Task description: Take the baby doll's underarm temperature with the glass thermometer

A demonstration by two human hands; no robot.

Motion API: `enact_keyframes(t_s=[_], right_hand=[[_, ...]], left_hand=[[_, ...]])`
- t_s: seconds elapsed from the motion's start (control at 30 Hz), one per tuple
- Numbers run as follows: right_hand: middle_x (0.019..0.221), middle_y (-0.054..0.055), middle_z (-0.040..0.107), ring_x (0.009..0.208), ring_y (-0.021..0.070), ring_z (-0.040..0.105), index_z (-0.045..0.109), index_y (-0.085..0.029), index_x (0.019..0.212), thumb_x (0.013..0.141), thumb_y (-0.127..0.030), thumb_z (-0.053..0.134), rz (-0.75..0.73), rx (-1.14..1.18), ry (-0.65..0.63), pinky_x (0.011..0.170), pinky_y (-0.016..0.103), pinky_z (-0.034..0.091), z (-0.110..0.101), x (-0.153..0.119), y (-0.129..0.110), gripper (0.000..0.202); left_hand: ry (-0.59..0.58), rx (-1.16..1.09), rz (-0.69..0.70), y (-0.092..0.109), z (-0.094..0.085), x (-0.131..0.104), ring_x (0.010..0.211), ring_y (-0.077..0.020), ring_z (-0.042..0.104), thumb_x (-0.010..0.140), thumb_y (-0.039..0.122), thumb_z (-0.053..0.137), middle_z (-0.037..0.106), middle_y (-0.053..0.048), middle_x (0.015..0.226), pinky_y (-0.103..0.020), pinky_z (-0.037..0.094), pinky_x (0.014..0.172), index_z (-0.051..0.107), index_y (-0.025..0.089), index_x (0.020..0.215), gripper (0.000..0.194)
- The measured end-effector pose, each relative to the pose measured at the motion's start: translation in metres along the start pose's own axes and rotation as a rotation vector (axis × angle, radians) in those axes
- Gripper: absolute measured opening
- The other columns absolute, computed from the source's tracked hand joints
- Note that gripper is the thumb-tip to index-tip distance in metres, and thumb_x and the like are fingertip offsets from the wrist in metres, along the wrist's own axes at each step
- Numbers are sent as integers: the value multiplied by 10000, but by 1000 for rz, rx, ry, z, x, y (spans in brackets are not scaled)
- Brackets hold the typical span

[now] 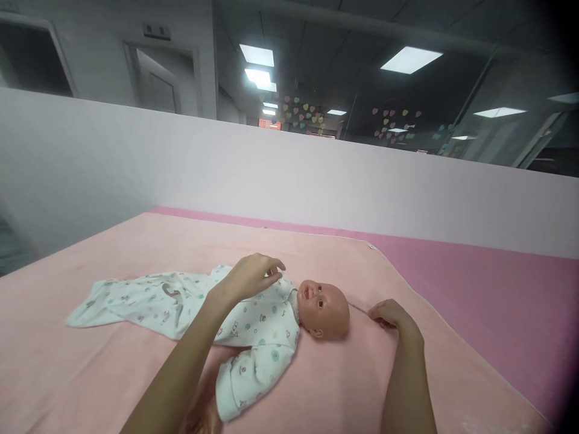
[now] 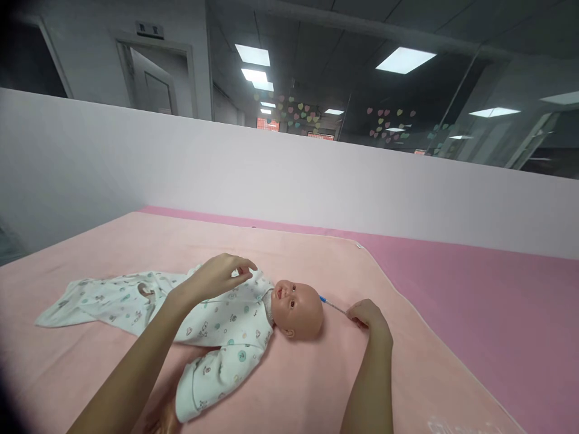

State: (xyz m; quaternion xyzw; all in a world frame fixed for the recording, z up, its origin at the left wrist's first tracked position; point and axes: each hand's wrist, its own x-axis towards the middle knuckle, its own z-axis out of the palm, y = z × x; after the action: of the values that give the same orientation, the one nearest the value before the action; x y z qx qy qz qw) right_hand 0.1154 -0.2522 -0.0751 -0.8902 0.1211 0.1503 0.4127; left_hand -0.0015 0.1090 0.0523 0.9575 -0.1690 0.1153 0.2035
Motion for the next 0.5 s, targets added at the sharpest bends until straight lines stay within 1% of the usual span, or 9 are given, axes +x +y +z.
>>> enact_keyframes(t_s=[0.07, 0.13, 0.17, 0.23, 0.3, 0.33, 0.37, 0.43, 0.5], right_hand=[[377, -14, 451, 360, 83, 395, 565, -121, 461, 532, -78, 573, -10, -55, 18, 392, 206, 310, -1, -3, -3, 83], [410, 0, 483, 377, 97, 418, 603, -115, 523, 540, -102, 593, -22, -100, 47, 406, 220, 319, -7, -10, -10, 23], [451, 10, 514, 397, 105, 439, 630, -114, 592, 554, -126, 604, -32, -115, 68, 422, 226, 333, -12, -15, -15, 48], [584, 32, 588, 468, 116, 493, 659, -132, 776, 602, -206, 613, -89, -133, 143, 475, 231, 370, -25, -30, -31, 195], [751, 50, 633, 577, 131, 543, 651, -172, 905, 653, -296, 593, -234, -146, 266, 542, 234, 398, -33, -53, -53, 287], [816, 59, 641, 632, 142, 560, 654, -185, 918, 672, -333, 580, -328, -150, 314, 574, 240, 407, -34, -67, -66, 296], [850, 64, 645, 674, 152, 572, 662, -189, 902, 687, -353, 566, -414, -146, 327, 602, 243, 413, -32, -81, -80, 287], [852, 61, 655, 727, 161, 582, 675, -188, 857, 712, -347, 540, -583, -148, 243, 633, 238, 416, -17, -109, -106, 253], [832, 51, 664, 738, 151, 587, 680, -179, 819, 731, -285, 516, -722, -176, 110, 634, 222, 413, 7, -130, -128, 214]], left_hand=[[-35, -2, 14, 0, 5, 2, 762, -165, 599, 827, 336, 424, 678, -16, 853, -235, 394, 633, 645, 254, 998, 292], [-56, 7, 25, 1, 10, 4, 767, -168, 597, 816, 315, 440, 680, -20, 840, -241, 388, 656, 661, 249, 962, 272], [-65, 15, 32, 2, 13, 5, 759, -169, 595, 809, 301, 450, 681, -24, 825, -247, 385, 671, 673, 239, 923, 258], [-87, 23, 55, 2, 19, 7, 738, -167, 591, 792, 265, 465, 681, -27, 789, -253, 375, 690, 691, 224, 837, 234], [-118, 21, 84, 1, 27, 9, 720, -163, 585, 766, 219, 477, 681, -25, 769, -243, 364, 656, 697, 217, 789, 221], [-133, 22, 96, 0, 31, 10, 708, -161, 581, 747, 195, 481, 681, -24, 762, -237, 354, 622, 698, 216, 779, 220], [-145, 27, 102, -2, 36, 12, 689, -159, 576, 724, 172, 484, 681, -23, 755, -232, 339, 586, 698, 215, 774, 224], [-165, 43, 104, -5, 43, 14, 631, -150, 556, 684, 146, 490, 677, -21, 733, -230, 304, 530, 698, 211, 756, 230], [-187, 51, 95, -7, 48, 16, 595, -142, 539, 661, 140, 498, 671, -18, 720, -230, 285, 508, 700, 215, 746, 232]])
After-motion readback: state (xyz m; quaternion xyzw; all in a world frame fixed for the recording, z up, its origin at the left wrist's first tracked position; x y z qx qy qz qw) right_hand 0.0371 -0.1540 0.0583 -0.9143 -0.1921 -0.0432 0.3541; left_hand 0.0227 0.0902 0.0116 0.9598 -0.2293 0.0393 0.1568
